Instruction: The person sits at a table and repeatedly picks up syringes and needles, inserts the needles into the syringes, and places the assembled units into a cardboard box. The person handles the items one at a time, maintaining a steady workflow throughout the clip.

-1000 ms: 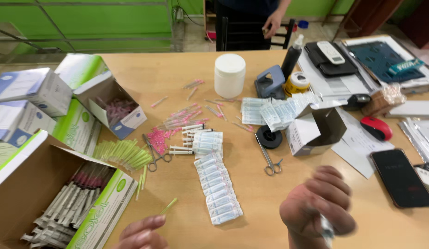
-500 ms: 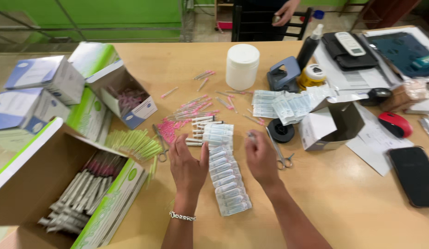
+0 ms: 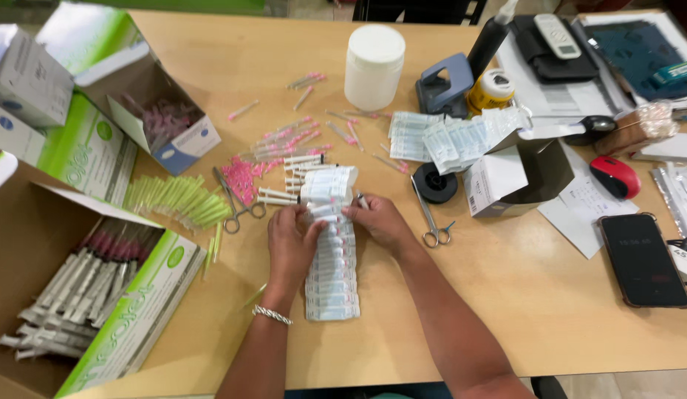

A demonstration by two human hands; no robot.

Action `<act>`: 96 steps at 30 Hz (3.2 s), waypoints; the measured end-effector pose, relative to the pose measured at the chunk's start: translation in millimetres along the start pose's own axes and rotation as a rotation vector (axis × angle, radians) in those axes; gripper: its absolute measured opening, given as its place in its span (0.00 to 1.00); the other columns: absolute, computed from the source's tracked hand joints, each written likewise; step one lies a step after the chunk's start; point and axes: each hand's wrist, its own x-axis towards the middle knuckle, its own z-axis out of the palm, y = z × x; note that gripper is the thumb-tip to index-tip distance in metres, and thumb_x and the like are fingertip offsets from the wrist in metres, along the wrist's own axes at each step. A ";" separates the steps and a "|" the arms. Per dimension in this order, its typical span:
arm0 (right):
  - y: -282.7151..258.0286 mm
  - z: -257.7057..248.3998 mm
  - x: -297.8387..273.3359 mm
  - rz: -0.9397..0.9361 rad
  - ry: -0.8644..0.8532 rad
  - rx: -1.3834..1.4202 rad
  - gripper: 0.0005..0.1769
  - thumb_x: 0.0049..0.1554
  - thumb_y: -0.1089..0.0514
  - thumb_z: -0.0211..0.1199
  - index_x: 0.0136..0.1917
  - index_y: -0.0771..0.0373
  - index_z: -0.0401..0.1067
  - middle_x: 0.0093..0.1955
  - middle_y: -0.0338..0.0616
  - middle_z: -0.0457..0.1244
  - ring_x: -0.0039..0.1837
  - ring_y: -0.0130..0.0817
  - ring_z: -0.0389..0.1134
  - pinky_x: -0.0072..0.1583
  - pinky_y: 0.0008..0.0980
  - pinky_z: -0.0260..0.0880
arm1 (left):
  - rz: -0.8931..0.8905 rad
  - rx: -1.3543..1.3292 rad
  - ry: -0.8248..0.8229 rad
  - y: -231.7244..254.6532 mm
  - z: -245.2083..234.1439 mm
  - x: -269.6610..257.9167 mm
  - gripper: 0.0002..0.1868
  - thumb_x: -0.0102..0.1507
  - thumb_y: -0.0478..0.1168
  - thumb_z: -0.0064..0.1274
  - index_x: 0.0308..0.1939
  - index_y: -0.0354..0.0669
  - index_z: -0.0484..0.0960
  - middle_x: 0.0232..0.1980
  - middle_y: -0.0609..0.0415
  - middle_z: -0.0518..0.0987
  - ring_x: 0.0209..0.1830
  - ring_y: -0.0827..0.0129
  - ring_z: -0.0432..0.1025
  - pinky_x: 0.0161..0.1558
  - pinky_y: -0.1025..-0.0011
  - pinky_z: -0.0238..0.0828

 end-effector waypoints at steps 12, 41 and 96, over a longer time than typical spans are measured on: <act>-17.1 12.8 -20.4 -0.189 -0.028 0.399 0.08 0.61 0.60 0.69 0.44 0.60 0.71 0.26 0.31 0.55 0.28 0.18 0.55 0.34 0.17 0.56 | -0.642 -1.305 -0.087 16.1 8.1 21.4 0.12 0.60 0.40 0.68 0.43 0.41 0.84 0.38 0.44 0.86 0.36 0.61 0.84 0.41 0.64 0.84; -35.1 13.6 -41.5 -1.014 0.231 -0.422 0.07 0.63 0.64 0.63 0.54 0.61 0.80 0.45 0.43 0.67 0.50 0.42 0.73 0.55 0.37 0.75 | -0.564 -1.279 -0.059 10.1 7.8 21.7 0.09 0.58 0.36 0.68 0.40 0.43 0.83 0.31 0.51 0.85 0.32 0.64 0.83 0.38 0.66 0.84; -46.1 -59.7 -54.4 -0.504 0.099 -0.096 0.06 0.62 0.61 0.66 0.53 0.61 0.81 0.29 0.43 0.67 0.36 0.23 0.59 0.44 0.22 0.64 | 0.006 -0.225 0.276 33.2 -31.7 8.7 0.32 0.62 0.50 0.69 0.59 0.35 0.70 0.46 0.46 0.67 0.50 0.54 0.62 0.50 0.61 0.67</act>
